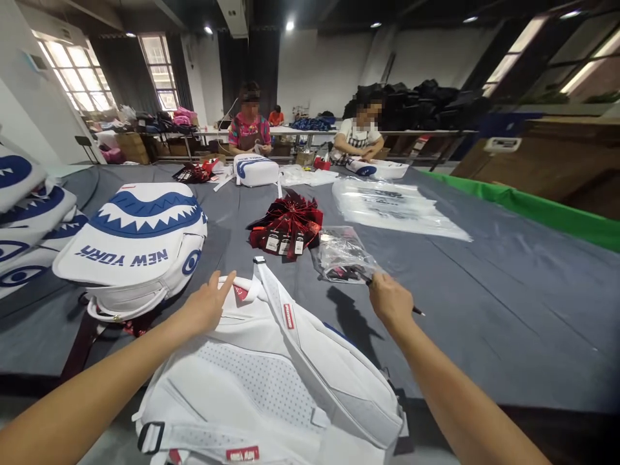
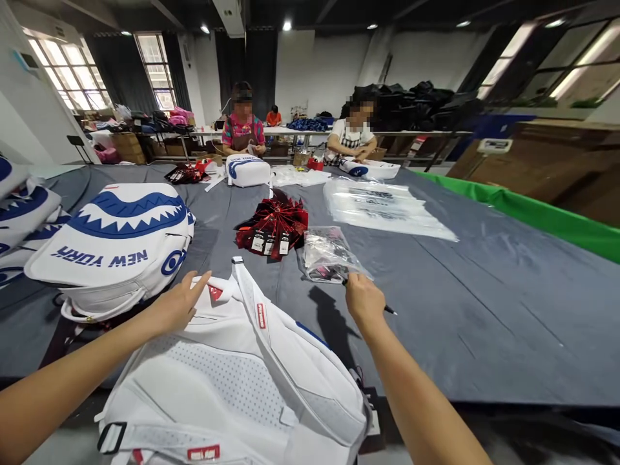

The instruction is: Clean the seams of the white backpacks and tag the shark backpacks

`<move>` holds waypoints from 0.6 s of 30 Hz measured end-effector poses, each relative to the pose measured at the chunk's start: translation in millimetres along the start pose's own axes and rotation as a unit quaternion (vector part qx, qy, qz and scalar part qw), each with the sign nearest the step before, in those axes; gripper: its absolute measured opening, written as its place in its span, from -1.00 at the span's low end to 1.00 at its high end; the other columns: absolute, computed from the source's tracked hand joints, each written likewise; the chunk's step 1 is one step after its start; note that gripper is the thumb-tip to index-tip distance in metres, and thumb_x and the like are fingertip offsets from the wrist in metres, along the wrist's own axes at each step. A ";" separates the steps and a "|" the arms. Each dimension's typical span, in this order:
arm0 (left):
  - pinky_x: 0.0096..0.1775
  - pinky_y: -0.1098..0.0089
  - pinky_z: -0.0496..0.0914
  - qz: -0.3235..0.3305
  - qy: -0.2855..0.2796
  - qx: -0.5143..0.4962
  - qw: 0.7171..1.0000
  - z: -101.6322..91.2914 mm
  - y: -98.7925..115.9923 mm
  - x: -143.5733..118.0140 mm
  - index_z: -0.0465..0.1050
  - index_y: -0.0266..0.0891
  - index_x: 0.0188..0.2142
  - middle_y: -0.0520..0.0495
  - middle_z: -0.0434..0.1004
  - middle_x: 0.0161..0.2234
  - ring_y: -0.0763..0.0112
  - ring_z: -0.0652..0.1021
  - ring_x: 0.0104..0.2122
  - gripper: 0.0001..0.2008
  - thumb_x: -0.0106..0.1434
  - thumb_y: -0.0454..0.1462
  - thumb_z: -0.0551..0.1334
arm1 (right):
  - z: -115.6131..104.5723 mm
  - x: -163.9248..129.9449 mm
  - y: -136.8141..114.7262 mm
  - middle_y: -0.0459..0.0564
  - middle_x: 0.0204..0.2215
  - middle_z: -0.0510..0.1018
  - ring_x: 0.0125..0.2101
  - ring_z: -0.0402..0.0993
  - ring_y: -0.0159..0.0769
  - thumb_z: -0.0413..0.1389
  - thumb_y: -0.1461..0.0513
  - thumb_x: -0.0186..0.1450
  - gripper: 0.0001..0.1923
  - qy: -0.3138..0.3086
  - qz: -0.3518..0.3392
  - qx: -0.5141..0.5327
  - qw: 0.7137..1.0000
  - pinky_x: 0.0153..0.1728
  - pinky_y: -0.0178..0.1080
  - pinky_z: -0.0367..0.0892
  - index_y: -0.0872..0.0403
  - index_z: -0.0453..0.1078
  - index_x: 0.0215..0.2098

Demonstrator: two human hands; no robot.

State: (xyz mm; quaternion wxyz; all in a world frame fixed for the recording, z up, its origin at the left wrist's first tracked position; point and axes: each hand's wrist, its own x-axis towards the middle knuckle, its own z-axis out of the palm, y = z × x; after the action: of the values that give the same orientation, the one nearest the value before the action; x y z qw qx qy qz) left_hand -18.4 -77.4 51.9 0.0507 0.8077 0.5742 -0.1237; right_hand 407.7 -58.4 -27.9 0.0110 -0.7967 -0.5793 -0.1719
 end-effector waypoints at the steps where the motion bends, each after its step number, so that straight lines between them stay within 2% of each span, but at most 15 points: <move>1: 0.06 0.18 0.39 -0.001 0.004 -0.001 1.000 0.0 0.3 -2.1 -0.36 -0.21 0.43 -0.50 -0.22 0.39 -0.04 0.38 0.22 -0.15 0.28 -0.45 0.08 | 6.3 1.5 0.9 0.22 -0.24 0.56 -0.33 0.53 -0.18 -0.11 0.36 0.40 -0.73 -0.010 -0.001 -0.005 1.000 -0.45 -0.28 0.20 0.20 0.42 -0.13; 5: 0.03 0.12 0.42 -0.015 0.008 0.000 1.000 3.4 2.3 -0.3 -0.32 -0.21 0.44 -0.51 -0.21 0.40 -0.07 0.40 0.18 -0.17 0.27 -0.46 0.06 | 31.6 19.7 -7.6 0.28 -0.23 0.53 -0.27 0.56 -0.12 -0.11 0.40 0.38 -0.72 -0.047 -0.029 -0.018 0.998 -0.36 -0.24 0.33 0.23 0.41 -0.10; 9: 0.00 0.12 0.44 -0.013 0.022 -0.005 1.000 10.1 1.1 9.1 -0.26 -0.18 0.43 -0.50 -0.13 0.38 -0.07 0.42 0.17 -0.17 0.24 -0.48 0.05 | 53.1 40.7 -36.3 0.29 -0.19 0.52 -0.18 0.54 -0.10 -0.14 0.42 0.38 -0.69 -0.078 -0.094 0.005 0.992 -0.25 -0.22 0.35 0.23 0.42 -0.08; 12: 0.03 0.12 0.43 -0.005 0.029 -0.006 1.000 13.3 -0.9 13.5 -0.27 -0.19 0.43 -0.51 -0.12 0.38 -0.08 0.37 0.22 -0.19 0.26 -0.48 0.03 | 65.6 45.6 -51.8 0.29 -0.19 0.54 -0.16 0.52 -0.13 -0.09 0.41 0.36 -0.71 -0.109 -0.131 0.039 0.985 -0.20 -0.24 0.34 0.24 0.45 -0.11; 15: 0.07 0.10 0.40 -0.007 0.025 -0.010 1.000 12.4 -1.7 15.2 -0.26 -0.20 0.43 -0.51 -0.15 0.39 -0.10 0.34 0.24 -0.20 0.27 -0.46 0.04 | 68.2 41.8 -48.1 0.26 -0.19 0.56 -0.18 0.52 -0.18 -0.07 0.40 0.35 -0.72 -0.134 -0.143 0.073 0.978 -0.19 -0.27 0.32 0.22 0.49 -0.16; 18: 0.07 0.11 0.39 -0.012 0.016 -0.009 1.000 10.2 -1.5 14.8 -0.25 -0.21 0.43 -0.52 -0.15 0.38 -0.11 0.37 0.22 -0.21 0.29 -0.45 0.06 | 55.5 31.0 -33.5 0.24 -0.16 0.57 -0.14 0.49 -0.16 -0.04 0.40 0.32 -0.73 -0.125 -0.113 0.112 0.979 -0.20 -0.26 0.32 0.19 0.51 -0.23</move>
State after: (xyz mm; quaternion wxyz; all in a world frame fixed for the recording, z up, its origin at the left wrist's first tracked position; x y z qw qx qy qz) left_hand -16.7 -65.6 38.3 0.0477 0.8022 0.5856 -0.1063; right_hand 399.5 -6.9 -77.3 0.0086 -0.7352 -0.6777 -0.0050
